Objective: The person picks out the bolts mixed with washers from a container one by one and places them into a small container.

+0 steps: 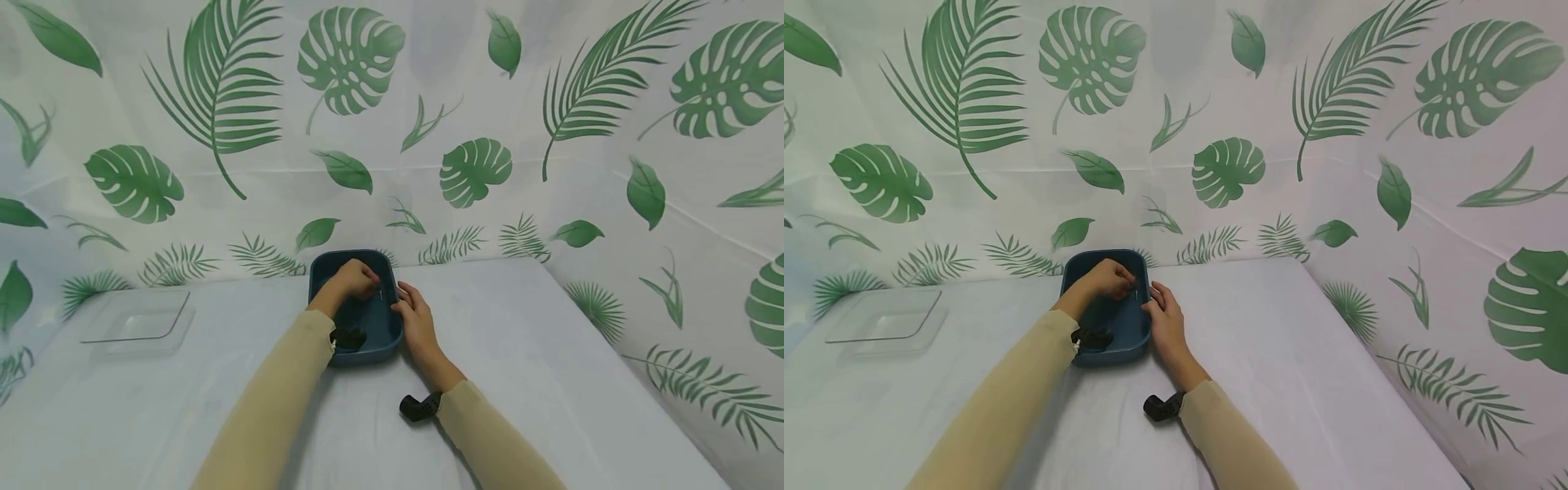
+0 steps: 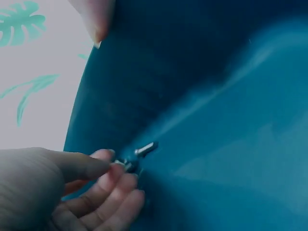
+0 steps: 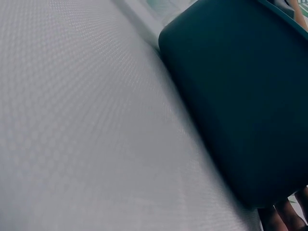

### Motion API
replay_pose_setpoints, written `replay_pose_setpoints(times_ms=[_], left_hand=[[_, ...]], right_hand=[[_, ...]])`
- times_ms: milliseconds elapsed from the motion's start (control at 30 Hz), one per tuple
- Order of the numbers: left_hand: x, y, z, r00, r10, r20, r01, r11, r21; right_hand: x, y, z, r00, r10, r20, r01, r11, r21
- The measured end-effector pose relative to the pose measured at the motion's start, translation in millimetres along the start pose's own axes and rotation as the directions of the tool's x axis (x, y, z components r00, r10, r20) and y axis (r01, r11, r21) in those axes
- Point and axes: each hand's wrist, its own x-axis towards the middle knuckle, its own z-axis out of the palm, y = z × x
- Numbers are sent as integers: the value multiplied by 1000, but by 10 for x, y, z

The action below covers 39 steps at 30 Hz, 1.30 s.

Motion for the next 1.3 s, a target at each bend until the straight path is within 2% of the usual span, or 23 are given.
replay_pose_setpoints(times_ms=[133, 200, 400, 533, 833, 1000, 1133, 1300], left_hand=[[-11, -5, -54, 999, -14, 50, 12, 999, 40], [-8, -16, -44, 998, -16, 56, 13, 999, 49], [22, -52, 50, 1000, -13, 21, 10, 988, 155], [-7, -27, 88, 1000, -1, 6, 0, 983, 185], [-38, 14, 122, 1000, 8, -1, -8, 983, 181], [5, -1, 142, 1000, 26, 5, -26, 978, 207], [22, -6, 132, 996, 91, 8, -90, 975, 205], [10, -4, 65, 990, 142, 12, -142, 985, 100]], right_hand=[[9, -17, -4, 1000, 1, 11, -1, 1000, 11], [7, -17, 11, 1000, 4, 14, -5, 1000, 20], [-3, 49, 69, 1000, 15, 23, -16, 1000, 12], [-29, 6, 55, 999, 32, 43, -34, 999, 27], [-161, -260, 17, 997, 19, 74, -19, 1000, -2], [-101, -147, 9, 998, 13, 61, -14, 1000, 13], [-30, -1, 5, 1000, 3, 28, -2, 1000, -16], [18, 46, -7, 1000, -18, 10, 19, 1000, -17]])
